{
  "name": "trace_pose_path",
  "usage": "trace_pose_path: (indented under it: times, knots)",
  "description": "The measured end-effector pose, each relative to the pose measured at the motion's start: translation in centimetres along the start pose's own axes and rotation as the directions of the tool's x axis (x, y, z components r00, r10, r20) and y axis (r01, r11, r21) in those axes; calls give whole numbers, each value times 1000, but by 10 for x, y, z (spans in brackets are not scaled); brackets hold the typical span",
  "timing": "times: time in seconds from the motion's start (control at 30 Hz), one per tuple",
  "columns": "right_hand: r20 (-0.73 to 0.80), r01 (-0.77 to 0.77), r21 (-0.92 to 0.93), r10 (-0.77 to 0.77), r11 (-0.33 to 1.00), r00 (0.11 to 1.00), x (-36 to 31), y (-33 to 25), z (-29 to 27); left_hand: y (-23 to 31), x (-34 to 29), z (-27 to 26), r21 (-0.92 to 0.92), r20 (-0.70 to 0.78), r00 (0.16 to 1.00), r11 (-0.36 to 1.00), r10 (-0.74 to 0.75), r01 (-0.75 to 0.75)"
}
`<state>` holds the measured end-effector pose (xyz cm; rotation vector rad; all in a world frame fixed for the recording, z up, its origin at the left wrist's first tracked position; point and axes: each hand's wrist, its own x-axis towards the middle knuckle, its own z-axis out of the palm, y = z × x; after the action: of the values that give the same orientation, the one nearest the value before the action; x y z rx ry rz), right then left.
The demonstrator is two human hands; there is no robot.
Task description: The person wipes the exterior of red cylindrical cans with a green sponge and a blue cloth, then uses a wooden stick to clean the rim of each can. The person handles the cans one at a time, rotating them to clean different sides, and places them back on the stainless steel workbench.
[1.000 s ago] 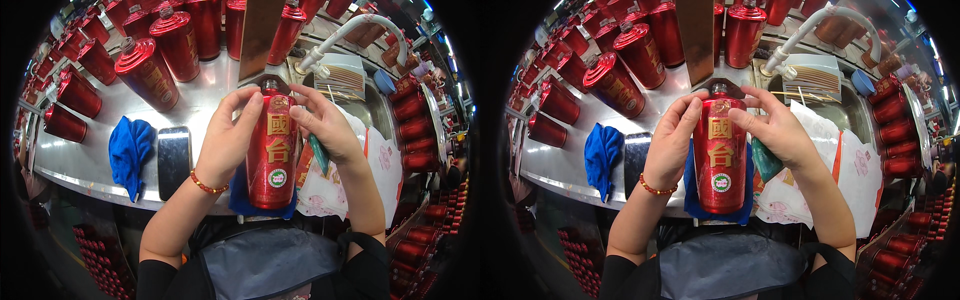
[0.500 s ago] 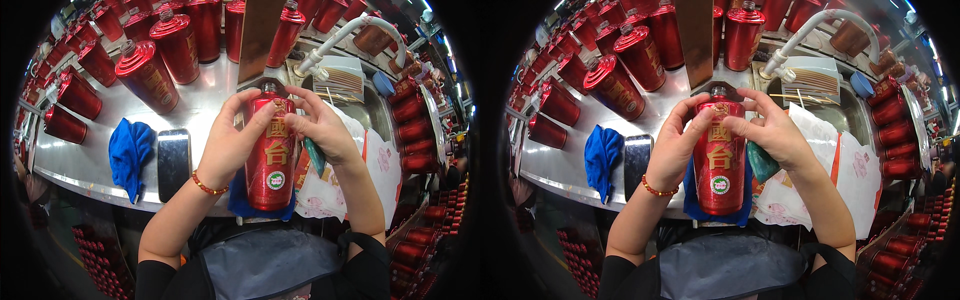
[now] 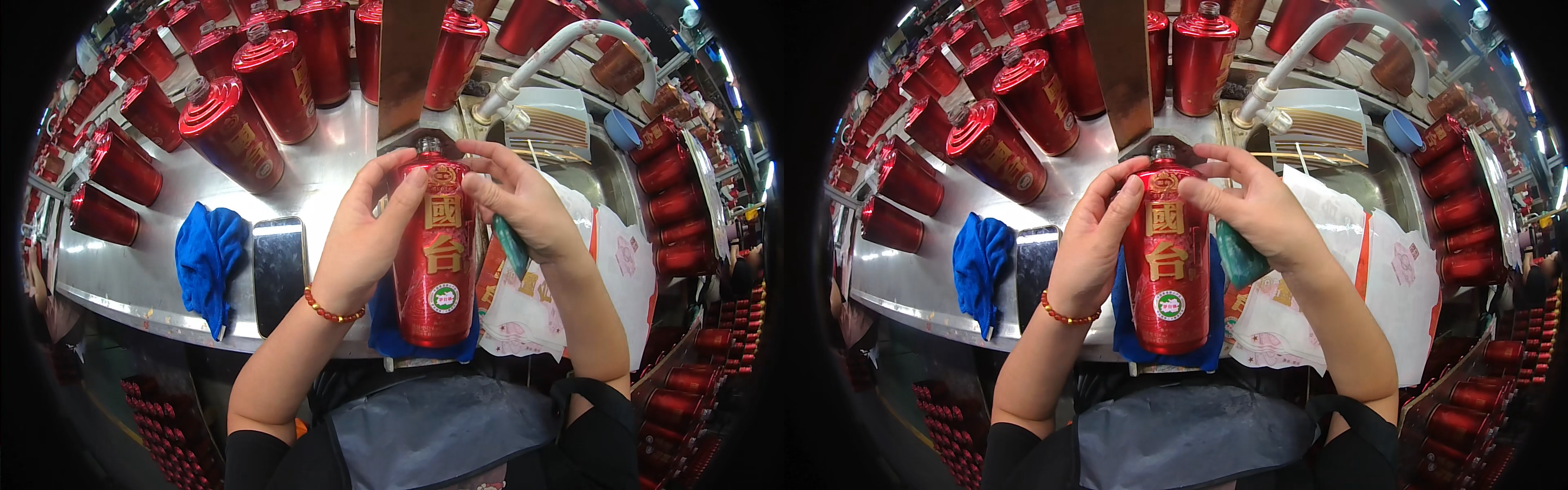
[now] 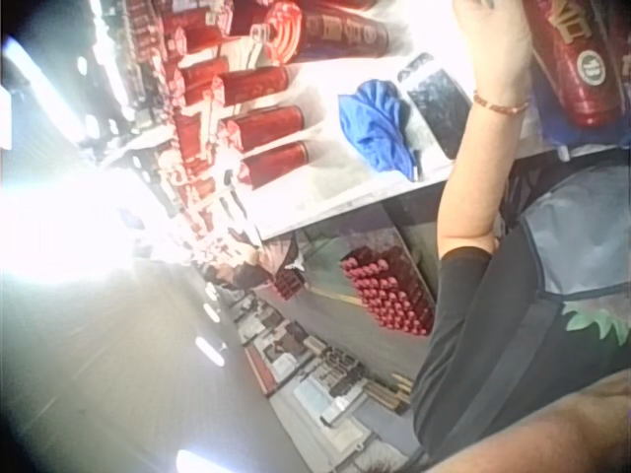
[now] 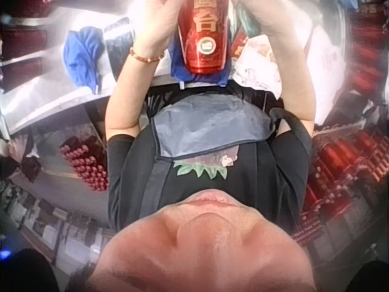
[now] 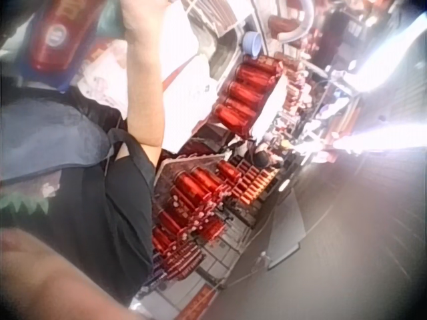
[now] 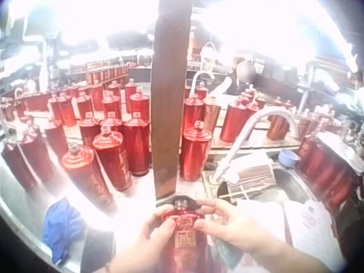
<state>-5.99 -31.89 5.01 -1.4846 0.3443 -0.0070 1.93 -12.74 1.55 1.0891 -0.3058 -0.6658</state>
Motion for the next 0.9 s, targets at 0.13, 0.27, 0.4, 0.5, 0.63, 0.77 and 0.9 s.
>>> trace_pose_path:
  times: [0.13, 0.27, 0.4, 0.5, 0.63, 0.77, 0.9]
  knots:
    - [-21, -12, -35, 11, 999, 1000, 2, -7, 4, 7, 0, 4, 42, 10, 999, 999, -31, 31]
    - [-15, 27, -35, -27, 999, 1000, 1, -4, 7, 5, 0, 6, 50, 11, 1000, 999, -20, 20]
    - [-20, 35, -24, -35, 999, 999, 2, -1, 8, 5, 0, 5, 44, 16, 1000, 999, -24, 23]
    - [-20, 38, -103, -40, 994, 999, 5, 1, 0, 1, 1, 3, 59, 15, 1000, 998, -25, 24]
    - [-108, -1, -61, -6, 998, 994, 19, -8, -28, 3, -2, 5, 119, 10, 999, 992, -46, 45]
    - [-73, 74, -46, -77, 996, 994, 23, -26, -41, 0, 1, 5, 147, 15, 999, 989, -37, 35]
    - [40, 144, -134, -140, 980, 989, 8, -51, -12, -4, 2, 3, 121, 14, 1000, 992, -21, 19]
